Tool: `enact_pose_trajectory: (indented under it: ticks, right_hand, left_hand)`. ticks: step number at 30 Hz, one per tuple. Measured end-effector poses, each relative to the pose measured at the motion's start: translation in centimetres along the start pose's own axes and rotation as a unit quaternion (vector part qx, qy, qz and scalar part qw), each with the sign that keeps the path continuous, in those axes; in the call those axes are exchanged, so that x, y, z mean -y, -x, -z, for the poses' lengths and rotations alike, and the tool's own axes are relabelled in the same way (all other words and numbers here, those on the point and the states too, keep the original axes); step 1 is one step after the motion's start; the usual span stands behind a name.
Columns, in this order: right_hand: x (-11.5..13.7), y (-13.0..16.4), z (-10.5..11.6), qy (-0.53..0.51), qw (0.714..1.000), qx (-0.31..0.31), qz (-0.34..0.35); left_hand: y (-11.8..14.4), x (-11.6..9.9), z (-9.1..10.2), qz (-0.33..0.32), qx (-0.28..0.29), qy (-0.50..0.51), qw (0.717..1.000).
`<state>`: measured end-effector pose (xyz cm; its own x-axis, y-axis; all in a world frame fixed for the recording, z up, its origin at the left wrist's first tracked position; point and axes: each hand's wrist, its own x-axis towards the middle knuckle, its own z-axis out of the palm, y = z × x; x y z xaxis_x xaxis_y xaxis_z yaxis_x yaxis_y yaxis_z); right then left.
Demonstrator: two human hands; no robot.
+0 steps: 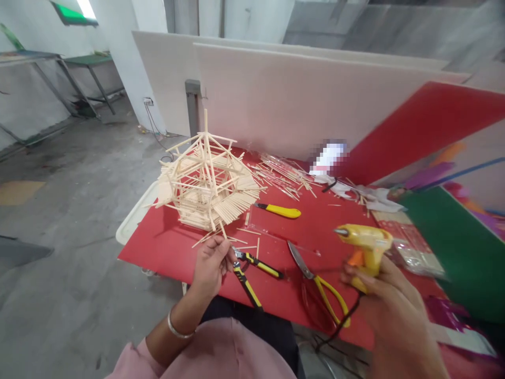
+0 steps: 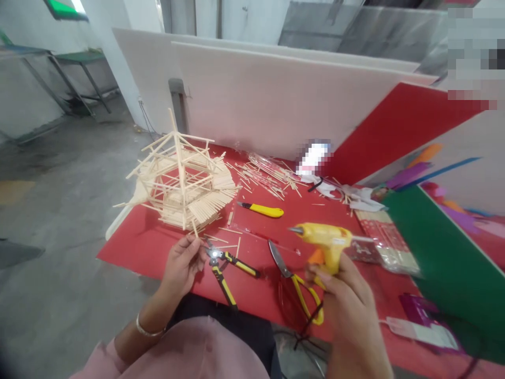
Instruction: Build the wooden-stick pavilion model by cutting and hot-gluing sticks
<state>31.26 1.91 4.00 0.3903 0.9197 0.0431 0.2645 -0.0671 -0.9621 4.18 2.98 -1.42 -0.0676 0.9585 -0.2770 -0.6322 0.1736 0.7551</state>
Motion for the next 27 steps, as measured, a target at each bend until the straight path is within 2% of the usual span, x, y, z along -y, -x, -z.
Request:
enact_pose_trajectory:
  ticks: [2, 4, 5, 7, 10, 12, 14, 20, 27]
  right_hand:
    - [2.1, 0.6, -2.9, -0.001, 0.998, 0.047, 0.032]
    - [3.5, 0.8, -5.9, 0.115, 0.988, 0.001, 0.102]
    - [3.9, 0.9, -7.4, 0.179, 0.974, -0.023, 0.139]
    - [4.6, 0.7, -9.9, 0.28, 0.929, -0.065, 0.233]
    - [5.0, -0.1, -12.6, 0.382, 0.837, -0.11, 0.376]
    - [5.0, -0.5, -13.5, 0.416, 0.786, -0.126, 0.439]
    - [4.8, -0.8, -14.0, 0.434, 0.759, -0.123, 0.469]
    - [4.4, -1.0, -14.7, 0.44, 0.74, -0.092, 0.5]
    - [4.6, -0.9, -14.8, 0.426, 0.745, -0.077, 0.507]
  left_hand:
    - [0.0, 0.0, -0.2, -0.002, 0.002, 0.007, 1.0]
    - [-0.1, -0.1, -0.4, -0.005, 0.002, 0.014, 1.0]
    - [-0.1, -0.1, -0.5, -0.007, 0.0, 0.017, 1.0]
    - [-0.1, -0.2, -0.7, -0.011, -0.005, 0.022, 1.0]
    - [-0.3, -0.4, -0.9, -0.014, -0.012, 0.03, 0.999]
    - [-0.5, -0.3, -1.0, -0.015, -0.017, 0.04, 0.999]
    - [-0.7, -0.3, -1.1, -0.019, -0.024, 0.05, 0.998]
    - [-1.1, -0.3, -1.4, -0.024, -0.047, 0.057, 0.997]
    - [-1.4, -0.6, -1.5, -0.011, -0.079, 0.073, 0.994]
